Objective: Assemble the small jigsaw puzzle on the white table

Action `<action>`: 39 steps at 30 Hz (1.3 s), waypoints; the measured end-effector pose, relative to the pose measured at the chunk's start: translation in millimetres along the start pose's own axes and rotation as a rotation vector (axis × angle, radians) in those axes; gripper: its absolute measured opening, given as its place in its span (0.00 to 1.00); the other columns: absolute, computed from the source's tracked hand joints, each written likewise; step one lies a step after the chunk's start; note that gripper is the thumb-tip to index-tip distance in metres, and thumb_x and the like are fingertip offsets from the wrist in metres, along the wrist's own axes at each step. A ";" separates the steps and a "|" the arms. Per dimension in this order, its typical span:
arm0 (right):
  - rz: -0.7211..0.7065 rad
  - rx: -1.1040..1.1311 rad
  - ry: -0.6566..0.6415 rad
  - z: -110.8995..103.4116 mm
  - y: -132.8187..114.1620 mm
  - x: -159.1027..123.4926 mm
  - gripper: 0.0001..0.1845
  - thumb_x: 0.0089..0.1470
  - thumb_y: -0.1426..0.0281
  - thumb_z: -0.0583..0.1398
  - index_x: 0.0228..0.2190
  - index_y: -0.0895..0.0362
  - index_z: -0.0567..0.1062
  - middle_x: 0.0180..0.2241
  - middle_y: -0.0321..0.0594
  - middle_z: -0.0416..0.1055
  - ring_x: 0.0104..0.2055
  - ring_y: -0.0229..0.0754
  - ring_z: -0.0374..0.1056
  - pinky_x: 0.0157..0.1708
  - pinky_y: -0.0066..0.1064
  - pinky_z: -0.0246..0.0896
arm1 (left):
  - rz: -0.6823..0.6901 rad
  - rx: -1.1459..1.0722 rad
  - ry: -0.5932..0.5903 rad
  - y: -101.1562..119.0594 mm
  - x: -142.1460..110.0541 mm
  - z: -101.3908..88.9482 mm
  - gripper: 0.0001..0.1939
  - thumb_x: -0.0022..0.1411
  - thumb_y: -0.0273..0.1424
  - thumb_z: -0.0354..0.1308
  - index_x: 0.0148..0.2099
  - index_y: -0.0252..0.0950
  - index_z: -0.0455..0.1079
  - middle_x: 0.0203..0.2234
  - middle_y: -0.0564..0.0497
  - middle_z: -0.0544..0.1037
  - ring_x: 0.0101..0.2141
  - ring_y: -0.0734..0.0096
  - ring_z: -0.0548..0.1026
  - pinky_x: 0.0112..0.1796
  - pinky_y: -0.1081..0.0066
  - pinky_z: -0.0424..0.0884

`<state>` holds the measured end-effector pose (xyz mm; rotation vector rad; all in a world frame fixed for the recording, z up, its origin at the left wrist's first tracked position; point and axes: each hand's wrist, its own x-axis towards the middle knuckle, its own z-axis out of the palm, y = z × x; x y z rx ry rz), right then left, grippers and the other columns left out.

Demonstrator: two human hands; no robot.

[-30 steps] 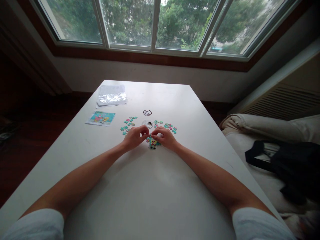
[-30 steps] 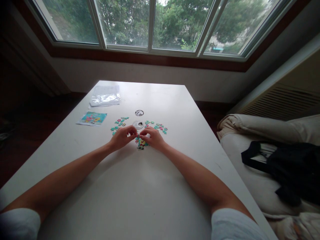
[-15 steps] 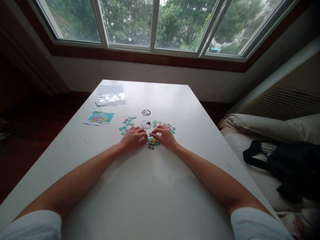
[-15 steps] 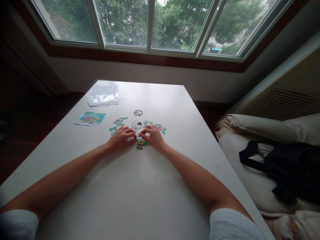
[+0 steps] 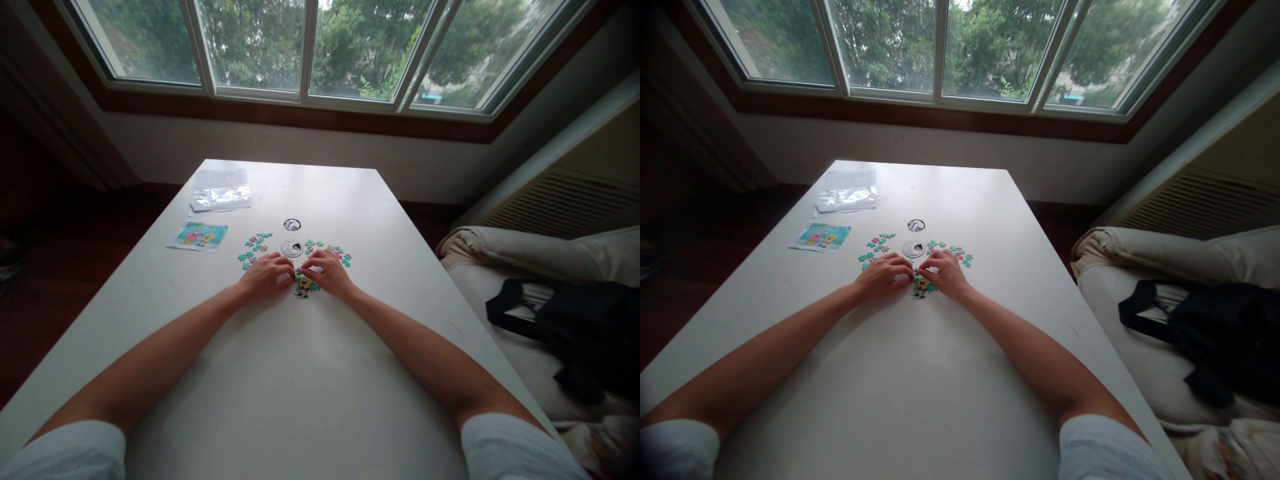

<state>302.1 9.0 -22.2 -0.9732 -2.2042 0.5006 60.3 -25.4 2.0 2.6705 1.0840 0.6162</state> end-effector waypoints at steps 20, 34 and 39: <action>0.046 -0.132 -0.013 4.3 -7.0 0.8 0.02 0.55 0.69 0.67 0.30 0.51 0.80 0.36 0.41 0.74 0.45 0.49 0.64 0.49 0.43 0.59 | 0.010 -0.054 0.023 5.4 2.1 -1.5 0.11 0.68 0.31 0.55 0.42 0.41 0.80 0.42 0.48 0.81 0.43 0.64 0.74 0.47 0.64 0.70; -0.048 -0.163 -0.044 0.2 -8.8 -3.5 0.04 0.58 0.70 0.65 0.36 0.49 0.81 0.39 0.41 0.74 0.48 0.50 0.64 0.50 0.42 0.56 | 0.004 -0.060 0.009 4.3 0.5 -1.1 0.11 0.70 0.31 0.53 0.44 0.42 0.79 0.43 0.48 0.81 0.44 0.64 0.74 0.49 0.64 0.70; -0.069 -0.174 -0.075 -0.1 -8.1 -2.7 0.04 0.58 0.70 0.65 0.35 0.50 0.82 0.39 0.41 0.75 0.47 0.50 0.63 0.50 0.43 0.56 | 0.007 -0.056 0.010 4.4 0.3 -1.1 0.12 0.70 0.32 0.53 0.46 0.42 0.78 0.44 0.48 0.81 0.45 0.63 0.74 0.49 0.64 0.70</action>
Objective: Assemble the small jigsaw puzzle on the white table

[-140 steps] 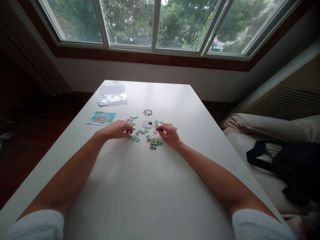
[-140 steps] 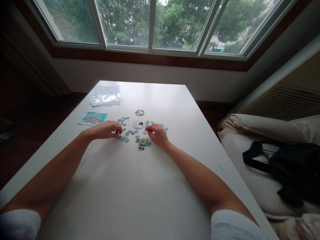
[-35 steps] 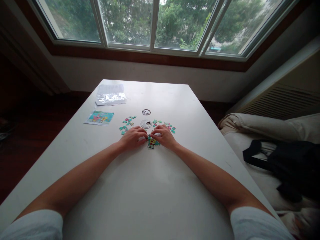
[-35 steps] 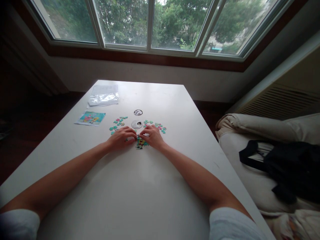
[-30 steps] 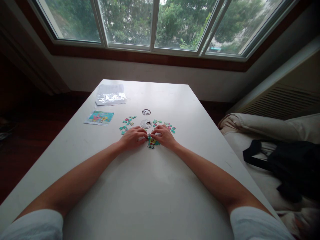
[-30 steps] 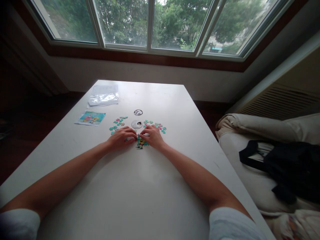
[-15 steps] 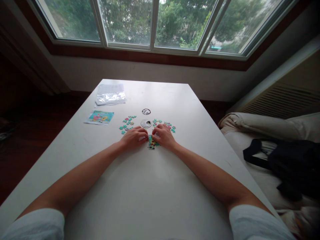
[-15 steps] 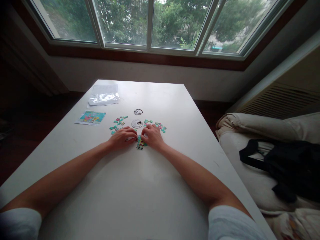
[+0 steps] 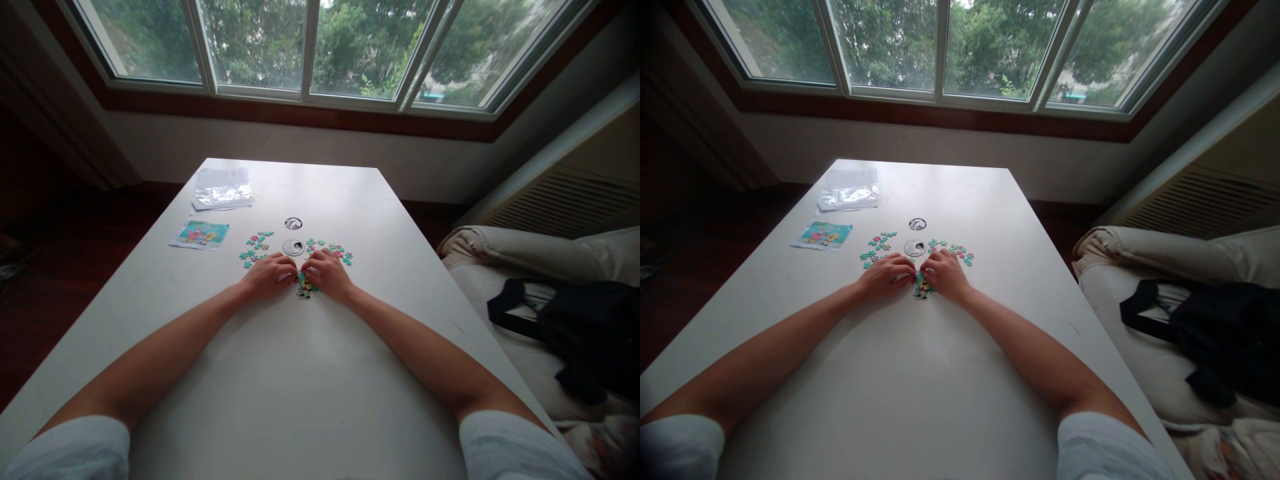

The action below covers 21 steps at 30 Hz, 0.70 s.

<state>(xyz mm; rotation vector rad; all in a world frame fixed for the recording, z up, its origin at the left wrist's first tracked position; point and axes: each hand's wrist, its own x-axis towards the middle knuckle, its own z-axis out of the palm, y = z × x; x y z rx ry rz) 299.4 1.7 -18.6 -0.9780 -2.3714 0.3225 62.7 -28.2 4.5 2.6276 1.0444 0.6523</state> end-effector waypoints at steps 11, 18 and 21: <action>-0.012 0.036 -0.004 3.2 7.8 1.5 0.15 0.56 0.80 0.60 0.36 0.50 0.83 0.38 0.40 0.75 0.45 0.48 0.63 0.50 0.40 0.57 | 0.033 0.084 -0.008 -0.9 0.7 3.1 0.13 0.70 0.31 0.53 0.51 0.43 0.78 0.44 0.48 0.79 0.45 0.63 0.73 0.49 0.63 0.70; -0.029 0.030 0.020 1.8 7.4 0.5 0.14 0.58 0.79 0.61 0.36 0.50 0.82 0.37 0.40 0.76 0.45 0.47 0.64 0.49 0.40 0.56 | 0.042 0.109 -0.003 0.8 0.6 3.3 0.14 0.70 0.31 0.53 0.53 0.43 0.77 0.45 0.47 0.79 0.45 0.62 0.72 0.49 0.62 0.71; -0.029 0.038 0.020 1.6 7.4 0.5 0.14 0.58 0.79 0.61 0.35 0.50 0.82 0.37 0.39 0.76 0.44 0.47 0.64 0.49 0.40 0.56 | 0.036 0.118 0.000 1.1 0.1 3.9 0.14 0.70 0.31 0.53 0.53 0.43 0.77 0.45 0.47 0.79 0.45 0.62 0.72 0.49 0.62 0.71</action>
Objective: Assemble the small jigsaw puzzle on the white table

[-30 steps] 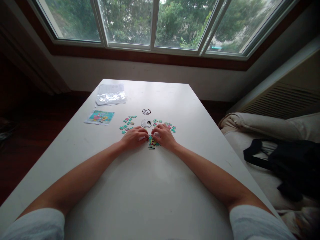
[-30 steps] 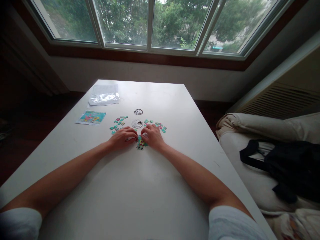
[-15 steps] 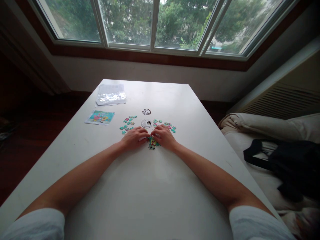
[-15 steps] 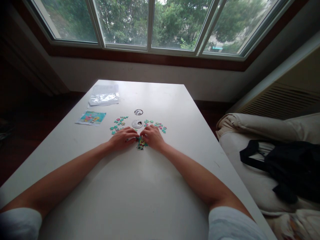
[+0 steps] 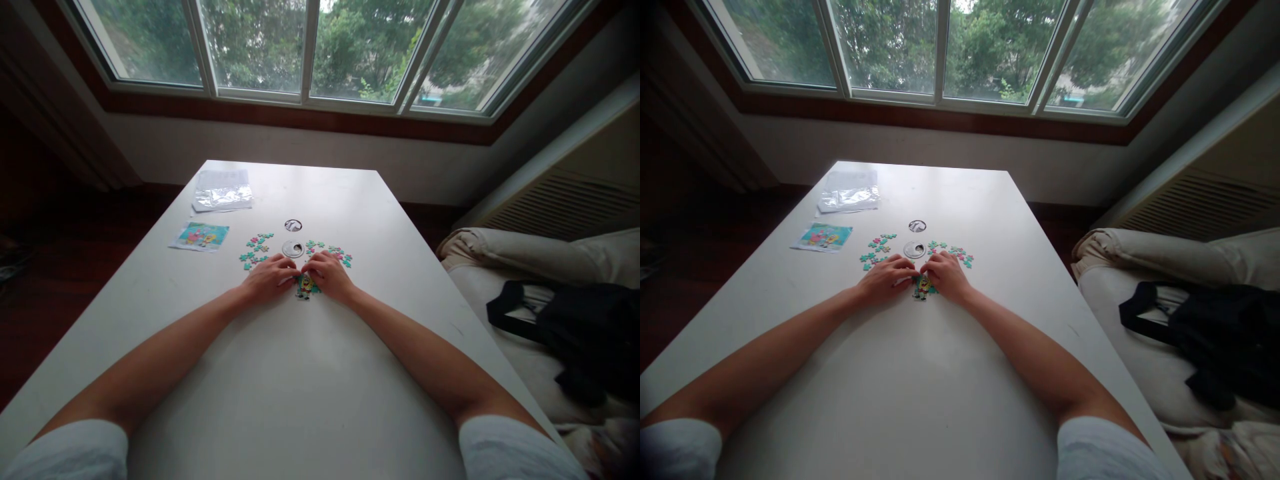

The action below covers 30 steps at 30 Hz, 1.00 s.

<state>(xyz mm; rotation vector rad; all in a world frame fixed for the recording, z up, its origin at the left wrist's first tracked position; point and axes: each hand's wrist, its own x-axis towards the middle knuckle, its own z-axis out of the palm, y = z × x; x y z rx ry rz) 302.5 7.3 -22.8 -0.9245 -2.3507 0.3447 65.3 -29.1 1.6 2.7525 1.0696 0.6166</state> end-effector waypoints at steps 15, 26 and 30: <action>0.009 0.048 0.062 0.1 4.4 0.5 0.15 0.56 0.80 0.59 0.35 0.51 0.82 0.35 0.39 0.77 0.43 0.47 0.66 0.48 0.41 0.59 | -0.035 0.056 0.001 -0.3 0.2 -0.6 0.13 0.70 0.32 0.54 0.52 0.43 0.77 0.45 0.46 0.77 0.45 0.61 0.70 0.48 0.61 0.71; 0.007 0.066 0.080 -0.5 3.1 0.7 0.15 0.55 0.81 0.60 0.34 0.51 0.82 0.33 0.39 0.76 0.41 0.46 0.66 0.46 0.39 0.59 | -0.226 0.049 0.164 -16.5 -2.1 1.7 0.15 0.69 0.32 0.54 0.54 0.43 0.76 0.45 0.47 0.78 0.46 0.59 0.71 0.52 0.57 0.69; 0.005 0.078 0.086 -0.7 3.0 1.4 0.14 0.55 0.81 0.60 0.33 0.52 0.82 0.33 0.39 0.76 0.41 0.45 0.66 0.46 0.39 0.59 | -0.497 0.147 0.292 -47.9 -7.1 -8.2 0.16 0.68 0.33 0.52 0.51 0.40 0.78 0.46 0.46 0.78 0.48 0.56 0.71 0.54 0.55 0.66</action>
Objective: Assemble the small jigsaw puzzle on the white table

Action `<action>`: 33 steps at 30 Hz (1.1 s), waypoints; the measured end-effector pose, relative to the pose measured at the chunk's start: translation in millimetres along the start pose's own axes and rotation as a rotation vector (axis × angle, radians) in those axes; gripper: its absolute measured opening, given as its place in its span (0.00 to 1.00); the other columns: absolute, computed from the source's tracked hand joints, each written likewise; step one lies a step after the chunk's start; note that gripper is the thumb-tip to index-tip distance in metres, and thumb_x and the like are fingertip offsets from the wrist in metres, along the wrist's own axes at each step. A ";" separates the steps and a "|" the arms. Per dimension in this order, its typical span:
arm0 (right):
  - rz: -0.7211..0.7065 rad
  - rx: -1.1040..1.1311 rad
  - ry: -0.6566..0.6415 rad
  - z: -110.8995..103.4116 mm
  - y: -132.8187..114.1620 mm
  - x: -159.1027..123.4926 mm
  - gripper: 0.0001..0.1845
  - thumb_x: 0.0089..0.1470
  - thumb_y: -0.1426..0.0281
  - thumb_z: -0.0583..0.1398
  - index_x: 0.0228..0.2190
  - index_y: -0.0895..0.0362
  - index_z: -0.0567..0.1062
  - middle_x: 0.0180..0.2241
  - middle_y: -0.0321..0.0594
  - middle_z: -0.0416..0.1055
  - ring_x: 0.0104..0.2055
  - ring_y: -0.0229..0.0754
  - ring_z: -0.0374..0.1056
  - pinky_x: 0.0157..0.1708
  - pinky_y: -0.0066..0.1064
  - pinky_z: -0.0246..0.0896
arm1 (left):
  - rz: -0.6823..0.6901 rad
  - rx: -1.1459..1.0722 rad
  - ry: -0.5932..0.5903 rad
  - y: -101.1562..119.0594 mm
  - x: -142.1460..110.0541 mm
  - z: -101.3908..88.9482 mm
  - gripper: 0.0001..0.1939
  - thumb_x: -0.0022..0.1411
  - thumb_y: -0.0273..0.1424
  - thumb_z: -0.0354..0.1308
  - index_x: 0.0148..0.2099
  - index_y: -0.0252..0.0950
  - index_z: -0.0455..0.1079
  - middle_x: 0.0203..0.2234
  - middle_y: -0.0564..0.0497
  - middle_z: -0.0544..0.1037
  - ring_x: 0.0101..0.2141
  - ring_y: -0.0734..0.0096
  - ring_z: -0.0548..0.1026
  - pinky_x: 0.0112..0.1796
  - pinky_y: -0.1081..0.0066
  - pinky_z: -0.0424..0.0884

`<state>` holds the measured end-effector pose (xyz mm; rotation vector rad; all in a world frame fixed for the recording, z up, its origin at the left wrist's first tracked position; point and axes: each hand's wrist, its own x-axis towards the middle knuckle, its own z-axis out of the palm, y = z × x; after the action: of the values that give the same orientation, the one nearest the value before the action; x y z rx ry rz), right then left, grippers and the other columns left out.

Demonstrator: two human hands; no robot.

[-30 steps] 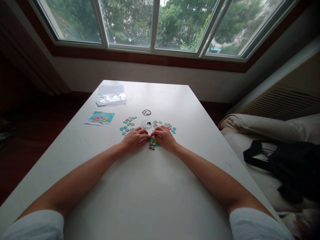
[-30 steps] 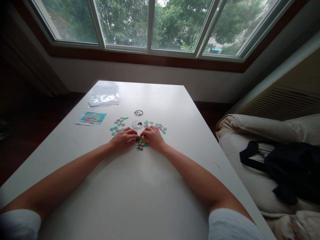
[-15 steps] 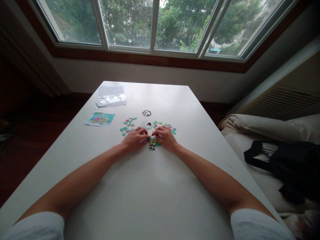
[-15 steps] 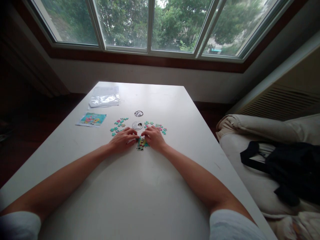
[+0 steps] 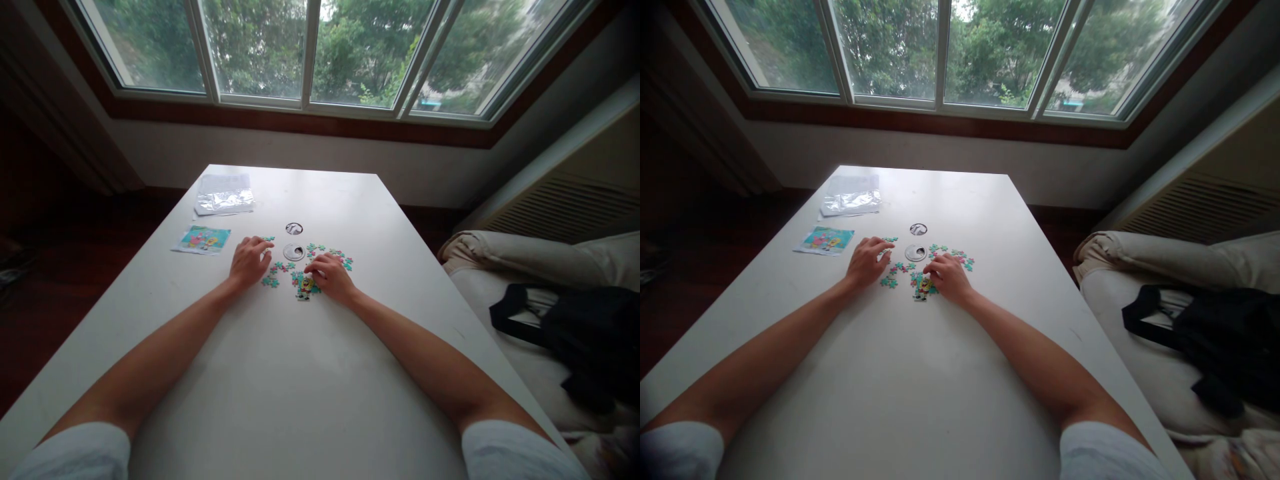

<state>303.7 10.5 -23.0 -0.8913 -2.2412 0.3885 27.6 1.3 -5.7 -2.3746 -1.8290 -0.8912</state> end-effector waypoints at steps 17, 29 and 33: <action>0.018 0.007 -0.027 -0.2 0.3 0.0 0.15 0.55 0.81 0.59 0.33 0.52 0.82 0.34 0.40 0.77 0.41 0.46 0.66 0.46 0.39 0.60 | -0.161 0.148 -0.066 -26.7 5.8 -9.5 0.09 0.63 0.34 0.57 0.39 0.40 0.79 0.41 0.45 0.80 0.47 0.52 0.71 0.51 0.55 0.64; 0.015 0.014 -0.032 0.5 1.4 -0.6 0.14 0.55 0.81 0.60 0.33 0.52 0.82 0.35 0.39 0.78 0.41 0.45 0.66 0.46 0.39 0.60 | -0.224 0.128 -0.101 -33.2 9.2 -10.9 0.11 0.63 0.37 0.58 0.42 0.41 0.80 0.40 0.45 0.78 0.46 0.53 0.71 0.50 0.57 0.66; 0.018 0.016 -0.033 1.1 2.1 -0.7 0.14 0.55 0.81 0.60 0.33 0.52 0.82 0.35 0.39 0.78 0.42 0.45 0.67 0.47 0.39 0.60 | -0.225 0.077 -0.125 -40.4 11.0 -6.4 0.11 0.61 0.37 0.59 0.42 0.41 0.79 0.39 0.46 0.78 0.44 0.56 0.72 0.50 0.60 0.67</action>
<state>304.4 11.4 -25.1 -0.9033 -2.2582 0.4316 -9.5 21.6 -8.5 -2.2587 -2.1691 -0.6852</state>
